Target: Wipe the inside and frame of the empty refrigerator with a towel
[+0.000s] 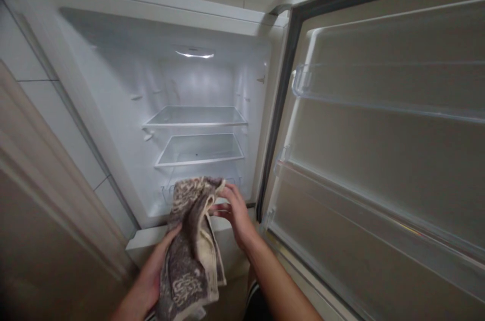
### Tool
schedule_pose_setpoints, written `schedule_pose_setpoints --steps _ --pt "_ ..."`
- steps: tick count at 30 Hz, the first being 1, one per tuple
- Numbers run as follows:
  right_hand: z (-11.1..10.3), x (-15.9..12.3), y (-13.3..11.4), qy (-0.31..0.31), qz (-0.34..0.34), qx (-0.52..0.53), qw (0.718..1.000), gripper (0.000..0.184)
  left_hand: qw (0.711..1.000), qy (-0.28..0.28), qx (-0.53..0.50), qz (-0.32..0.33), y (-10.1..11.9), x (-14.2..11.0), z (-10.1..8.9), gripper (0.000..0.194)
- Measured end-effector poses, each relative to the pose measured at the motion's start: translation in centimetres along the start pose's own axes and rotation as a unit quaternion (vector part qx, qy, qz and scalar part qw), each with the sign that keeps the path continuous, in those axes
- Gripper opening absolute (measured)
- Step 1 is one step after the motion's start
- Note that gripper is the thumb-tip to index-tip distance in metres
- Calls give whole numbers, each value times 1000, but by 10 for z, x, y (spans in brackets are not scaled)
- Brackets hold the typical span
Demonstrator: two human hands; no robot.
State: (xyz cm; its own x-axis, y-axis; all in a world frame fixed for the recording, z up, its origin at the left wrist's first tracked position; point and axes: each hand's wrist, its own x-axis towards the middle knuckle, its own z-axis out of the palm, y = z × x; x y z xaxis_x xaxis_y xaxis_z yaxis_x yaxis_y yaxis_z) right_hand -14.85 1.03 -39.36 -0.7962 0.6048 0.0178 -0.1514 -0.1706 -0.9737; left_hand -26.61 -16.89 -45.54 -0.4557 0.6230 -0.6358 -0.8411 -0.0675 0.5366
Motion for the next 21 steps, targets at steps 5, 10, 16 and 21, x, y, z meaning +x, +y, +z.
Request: schedule_pose_setpoints --steps 5,10,16,21 --pt "13 -6 35 -63 188 138 970 95 999 28 -31 15 8 -24 17 54" --pt "20 -20 52 -32 115 160 980 78 994 55 -24 95 4 -31 20 50" --pt "12 -19 43 9 12 96 995 89 993 38 -40 101 7 -35 24 48" --pt "6 -13 39 44 23 99 994 95 989 22 -23 143 9 -27 21 54"
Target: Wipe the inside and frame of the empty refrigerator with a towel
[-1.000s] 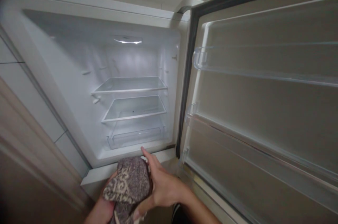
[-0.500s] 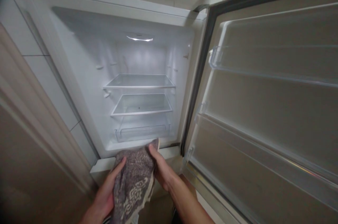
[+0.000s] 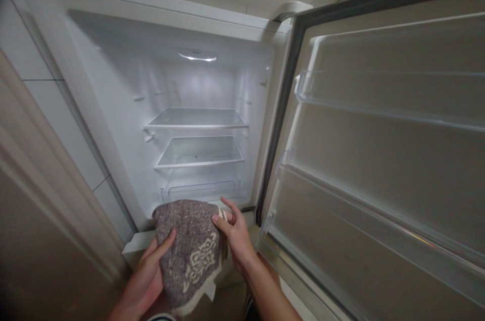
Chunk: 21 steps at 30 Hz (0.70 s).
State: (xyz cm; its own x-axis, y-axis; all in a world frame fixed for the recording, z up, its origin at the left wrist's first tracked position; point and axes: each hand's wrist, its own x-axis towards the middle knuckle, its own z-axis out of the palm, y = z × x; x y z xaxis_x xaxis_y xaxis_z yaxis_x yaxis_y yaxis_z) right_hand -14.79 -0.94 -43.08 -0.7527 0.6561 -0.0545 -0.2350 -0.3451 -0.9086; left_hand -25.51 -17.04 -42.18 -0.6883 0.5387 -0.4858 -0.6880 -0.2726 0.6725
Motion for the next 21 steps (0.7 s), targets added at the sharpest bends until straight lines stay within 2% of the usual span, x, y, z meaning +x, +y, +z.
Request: schedule_pose_setpoints --steps 4,6,9,12,14,18,20,21 --pt "-1 6 -8 29 -65 -36 997 87 992 -74 62 85 -5 16 -13 62" --pt "-1 7 -9 29 -91 -66 993 81 980 -85 117 136 -7 25 -20 69" --pt "1 9 -6 32 -125 -126 984 65 966 -54 174 185 -9 34 -27 78" --pt "1 13 -5 38 -164 -163 972 45 963 1 173 207 -7 36 -30 99" --pt "-1 17 -9 12 -166 -167 972 42 956 -2 177 234 -2 34 -30 109" --pt "-7 23 -25 -93 -155 -211 961 54 923 -72 271 264 15 30 -26 90" --pt "-8 25 -34 -113 -167 -279 939 58 888 -55 341 303 27 29 -24 80" --pt "-7 25 -39 -115 -177 -322 923 61 861 -39 380 336 34 29 -23 75"
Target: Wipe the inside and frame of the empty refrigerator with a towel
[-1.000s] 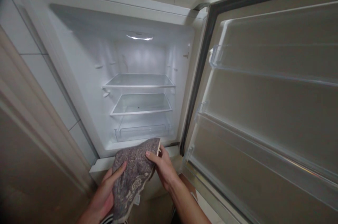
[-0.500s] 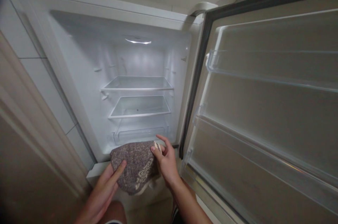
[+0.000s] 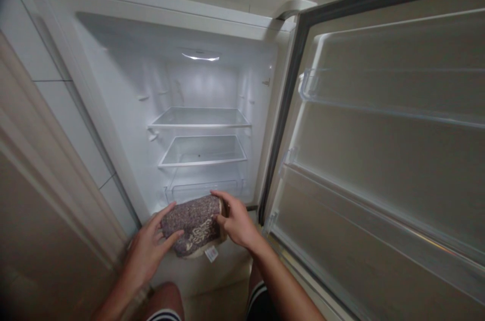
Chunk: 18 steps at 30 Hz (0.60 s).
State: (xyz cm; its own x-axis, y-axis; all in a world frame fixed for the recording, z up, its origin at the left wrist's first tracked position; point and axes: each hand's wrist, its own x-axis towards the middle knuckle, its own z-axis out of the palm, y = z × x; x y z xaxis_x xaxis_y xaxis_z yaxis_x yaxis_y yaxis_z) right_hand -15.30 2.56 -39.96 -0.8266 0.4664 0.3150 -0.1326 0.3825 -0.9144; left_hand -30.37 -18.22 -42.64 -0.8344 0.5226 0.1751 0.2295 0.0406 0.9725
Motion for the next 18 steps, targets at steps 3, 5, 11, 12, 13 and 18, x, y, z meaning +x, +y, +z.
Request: schedule_pose_setpoints --steps 3,5,11,12,13,18 --pt "-5 6 -15 -12 -27 -151 988 57 984 12 151 93 11 12 -13 52" --pt "-10 9 -26 -11 -40 -228 973 46 971 -6 199 132 18 19 -21 34" --pt "-6 14 -37 31 3 33 999 29 995 -31 -93 6 29 28 -17 53" --pt "0 13 -35 20 48 119 992 37 988 -32 -148 -36 28 26 -12 60" --pt "8 11 -31 -1 94 193 977 46 980 -23 -185 -69 27 23 -6 66" --pt "45 2 -11 -43 239 361 901 64 934 80 -267 -225 14 10 9 63"
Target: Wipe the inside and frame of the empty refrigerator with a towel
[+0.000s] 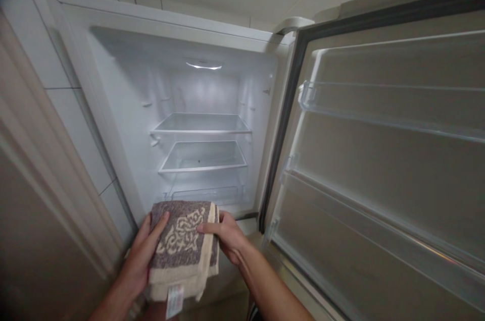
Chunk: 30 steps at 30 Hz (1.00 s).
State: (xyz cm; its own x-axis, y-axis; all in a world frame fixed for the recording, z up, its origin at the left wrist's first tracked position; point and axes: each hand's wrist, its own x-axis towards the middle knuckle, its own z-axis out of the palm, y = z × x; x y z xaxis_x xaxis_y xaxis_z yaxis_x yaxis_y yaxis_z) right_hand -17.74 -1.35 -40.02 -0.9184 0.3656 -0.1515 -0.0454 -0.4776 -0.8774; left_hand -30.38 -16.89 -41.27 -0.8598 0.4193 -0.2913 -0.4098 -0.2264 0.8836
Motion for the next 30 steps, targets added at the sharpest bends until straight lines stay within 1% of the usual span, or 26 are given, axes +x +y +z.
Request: schedule_pose_setpoints --steps 1,2,3,5,6,7,9,11,13,15,17,20,22,24,27,29,30 --pt "0 2 4 32 4 25 999 61 999 -7 -19 -37 -5 0 -2 59" --pt "0 4 6 61 4 49 997 60 997 -30 -37 -66 -10 0 -6 56" --pt "-1 6 7 80 1 73 994 59 993 -67 -51 -86 -15 1 -9 55" --pt "-2 8 6 89 -9 107 990 58 985 -135 -55 -87 -25 3 -15 56" --pt "-2 9 6 83 -11 115 990 58 985 -147 -45 -72 -30 5 -17 57" --pt "-2 9 6 78 -11 121 989 59 988 -142 -29 -51 -33 8 -19 57" --pt "-1 8 9 70 -2 131 989 62 994 -111 12 8 -36 12 -20 55" --pt "1 6 14 51 30 137 989 65 994 -82 45 61 -37 16 -20 53" --pt "4 4 21 21 65 137 988 67 990 -73 69 97 -38 21 -21 55" --pt "7 3 27 3 69 129 989 71 983 -76 107 128 -44 31 -26 59" --pt "8 3 32 14 47 121 991 75 966 -70 176 176 -52 47 -36 59" --pt "9 5 34 57 27 123 990 75 934 -46 268 230 -64 74 -58 61" --pt "12 8 30 89 10 127 988 74 918 -38 309 246 -68 90 -76 59" --pt "19 15 21 122 -31 120 985 75 890 -36 362 275 -70 102 -93 52" --pt "42 35 -1 167 -135 108 971 78 838 -33 444 316 -78 113 -115 45" --pt "65 55 -22 178 -205 106 956 80 807 -35 488 332 -87 119 -126 41" --pt "79 68 -34 174 -239 99 950 80 783 -38 517 344 -92 123 -130 39"
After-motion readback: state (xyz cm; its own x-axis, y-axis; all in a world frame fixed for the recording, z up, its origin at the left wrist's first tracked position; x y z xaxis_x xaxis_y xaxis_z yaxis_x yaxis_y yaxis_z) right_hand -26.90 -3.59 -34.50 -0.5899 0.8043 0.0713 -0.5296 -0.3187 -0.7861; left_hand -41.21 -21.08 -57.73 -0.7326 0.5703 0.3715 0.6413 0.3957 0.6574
